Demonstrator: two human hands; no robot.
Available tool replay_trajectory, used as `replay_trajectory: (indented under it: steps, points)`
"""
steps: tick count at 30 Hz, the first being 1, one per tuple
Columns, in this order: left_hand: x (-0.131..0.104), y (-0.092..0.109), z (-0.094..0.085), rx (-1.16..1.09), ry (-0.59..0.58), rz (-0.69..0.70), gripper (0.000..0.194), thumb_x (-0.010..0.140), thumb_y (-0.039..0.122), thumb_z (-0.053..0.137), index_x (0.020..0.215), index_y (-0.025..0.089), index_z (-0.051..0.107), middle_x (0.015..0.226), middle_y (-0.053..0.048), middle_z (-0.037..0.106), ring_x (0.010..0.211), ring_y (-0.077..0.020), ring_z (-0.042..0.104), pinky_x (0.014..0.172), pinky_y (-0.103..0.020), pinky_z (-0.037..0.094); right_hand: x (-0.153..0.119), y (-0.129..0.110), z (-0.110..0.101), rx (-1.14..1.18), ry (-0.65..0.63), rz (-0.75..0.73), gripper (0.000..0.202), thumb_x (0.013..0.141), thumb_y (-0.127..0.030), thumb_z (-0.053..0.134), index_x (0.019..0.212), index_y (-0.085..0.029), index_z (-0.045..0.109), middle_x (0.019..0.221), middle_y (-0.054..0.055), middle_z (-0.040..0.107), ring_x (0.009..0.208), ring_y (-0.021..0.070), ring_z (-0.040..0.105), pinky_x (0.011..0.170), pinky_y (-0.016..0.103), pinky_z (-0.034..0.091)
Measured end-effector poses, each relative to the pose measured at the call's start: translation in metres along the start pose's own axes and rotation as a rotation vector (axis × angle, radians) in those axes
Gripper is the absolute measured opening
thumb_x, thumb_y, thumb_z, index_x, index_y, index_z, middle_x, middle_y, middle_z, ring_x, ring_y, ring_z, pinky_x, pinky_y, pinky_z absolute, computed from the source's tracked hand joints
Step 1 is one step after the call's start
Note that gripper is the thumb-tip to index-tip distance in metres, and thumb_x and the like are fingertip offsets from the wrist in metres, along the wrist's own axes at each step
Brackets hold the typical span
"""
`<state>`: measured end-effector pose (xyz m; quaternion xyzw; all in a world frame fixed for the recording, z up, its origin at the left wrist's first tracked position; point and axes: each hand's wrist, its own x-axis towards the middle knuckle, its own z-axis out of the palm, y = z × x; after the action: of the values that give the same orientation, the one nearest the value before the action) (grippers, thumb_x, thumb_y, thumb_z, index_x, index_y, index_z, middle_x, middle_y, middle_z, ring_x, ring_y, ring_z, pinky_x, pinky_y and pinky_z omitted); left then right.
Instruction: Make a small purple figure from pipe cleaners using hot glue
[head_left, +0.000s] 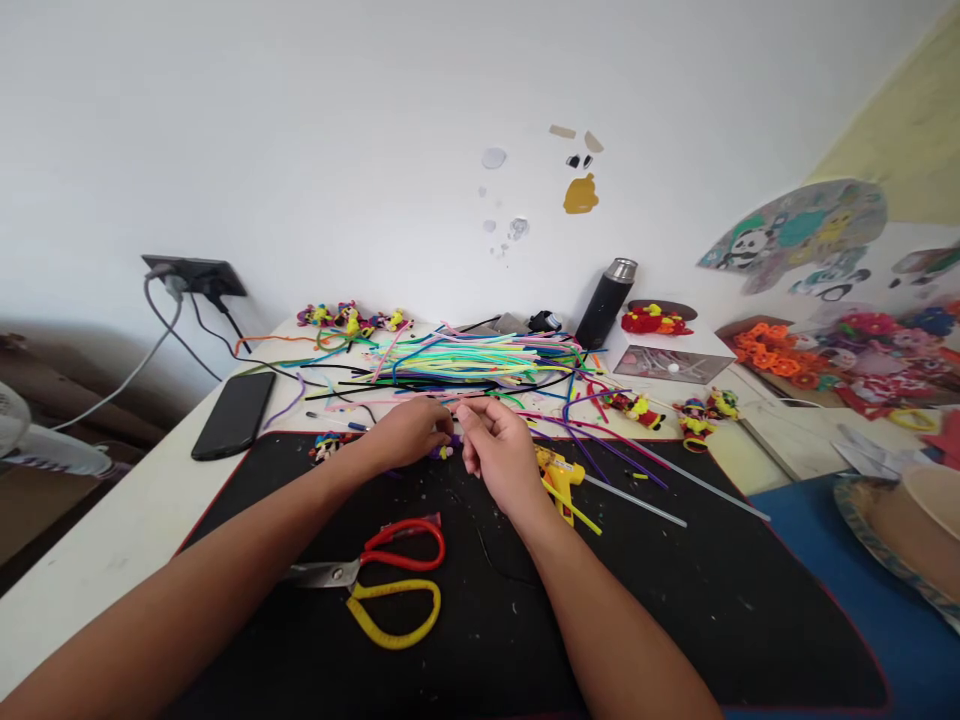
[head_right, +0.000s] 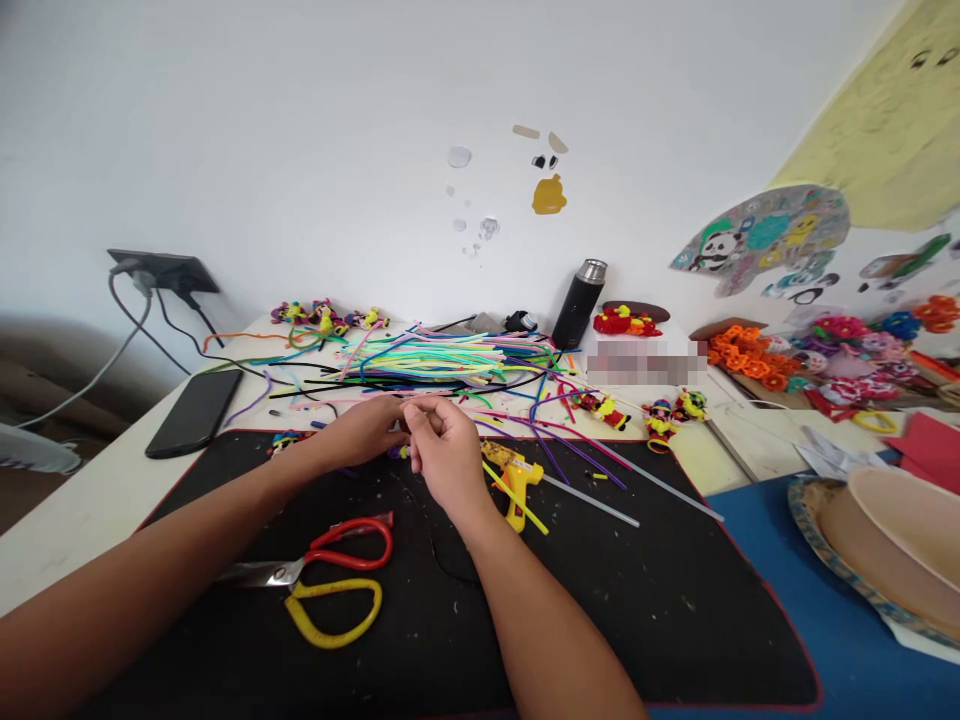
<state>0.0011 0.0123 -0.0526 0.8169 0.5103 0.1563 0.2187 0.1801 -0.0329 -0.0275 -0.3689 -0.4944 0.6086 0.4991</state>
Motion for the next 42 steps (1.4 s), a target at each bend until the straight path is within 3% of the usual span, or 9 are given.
replay_trajectory:
  steps: [7,10,15,20,27,33,38,42]
  points:
    - [-0.01,-0.001,-0.018,-0.167,0.071,-0.086,0.025,0.091,0.041,0.063,0.094,0.019,0.075,0.09,-0.006,0.077,0.081,-0.0236,0.068,0.074,-0.033,0.049,0.0,-0.001,0.0,-0.012,0.007,-0.003,0.035,0.088,-0.051,0.07,0.098,-0.017,0.067,0.051,-0.009,0.052,0.038,0.0081,0.044,0.035,0.019,0.031]
    - [-0.024,0.002,-0.03,-0.599,0.161,-0.169,0.03,0.084,0.047,0.075,0.092,0.018,0.074,0.087,-0.003,0.074,0.079,-0.0205,0.064,0.073,-0.031,0.048,-0.001,-0.002,0.001,-0.032,0.006,-0.004,0.035,0.088,-0.051,0.069,0.099,-0.017,0.067,0.051,-0.009,0.052,0.038,0.0083,0.044,0.035,0.019,0.032]
    - [-0.047,0.012,-0.035,-1.127,0.244,-0.257,0.034,0.072,0.04,0.091,0.094,0.017,0.079,0.084,-0.003,0.071,0.072,-0.0143,0.059,0.067,-0.025,0.047,-0.002,0.001,0.002,-0.08,-0.042,0.005,0.033,0.09,-0.049,0.067,0.101,-0.018,0.067,0.052,-0.009,0.053,0.039,0.0087,0.045,0.037,0.019,0.032]
    - [-0.055,0.014,-0.027,-1.42,0.254,-0.301,0.033,0.067,0.033,0.097,0.09,0.015,0.08,0.076,-0.003,0.069,0.066,-0.0116,0.058,0.062,-0.021,0.048,-0.002,0.006,0.001,-0.142,-0.083,0.025,0.034,0.091,-0.049,0.067,0.107,-0.019,0.067,0.054,-0.009,0.054,0.039,0.0086,0.046,0.038,0.019,0.033]
    - [-0.059,0.02,-0.019,-1.518,0.176,-0.325,0.024,0.073,0.027,0.093,0.086,0.013,0.078,0.074,-0.004,0.068,0.065,-0.0113,0.06,0.06,-0.02,0.05,-0.003,0.01,0.003,-0.185,-0.178,0.059,0.036,0.09,-0.047,0.069,0.115,-0.02,0.065,0.059,-0.009,0.056,0.04,0.0087,0.047,0.04,0.02,0.035]
    - [-0.059,0.021,-0.016,-1.477,0.091,-0.331,0.023,0.077,0.031,0.09,0.086,0.013,0.077,0.075,-0.003,0.068,0.065,-0.0114,0.059,0.06,-0.021,0.048,-0.003,0.01,0.003,-0.188,-0.176,0.076,0.033,0.09,-0.049,0.07,0.107,-0.02,0.066,0.058,-0.008,0.056,0.04,0.0089,0.046,0.039,0.021,0.035]
    - [-0.061,0.019,-0.018,-1.297,0.14,-0.251,0.037,0.08,0.05,0.086,0.089,0.015,0.078,0.078,-0.005,0.07,0.071,-0.0156,0.061,0.064,-0.025,0.047,-0.003,0.009,0.002,-0.183,-0.154,0.08,0.031,0.09,-0.05,0.069,0.099,-0.02,0.065,0.058,-0.007,0.056,0.04,0.0087,0.047,0.039,0.02,0.035]
    - [-0.063,0.023,-0.022,-1.105,0.176,-0.198,0.034,0.075,0.046,0.091,0.091,0.019,0.077,0.078,-0.002,0.07,0.072,-0.0166,0.061,0.068,-0.027,0.048,-0.003,0.008,0.002,-0.197,-0.149,0.077,0.029,0.091,-0.048,0.069,0.098,-0.02,0.065,0.057,-0.008,0.056,0.04,0.0086,0.048,0.039,0.02,0.035]
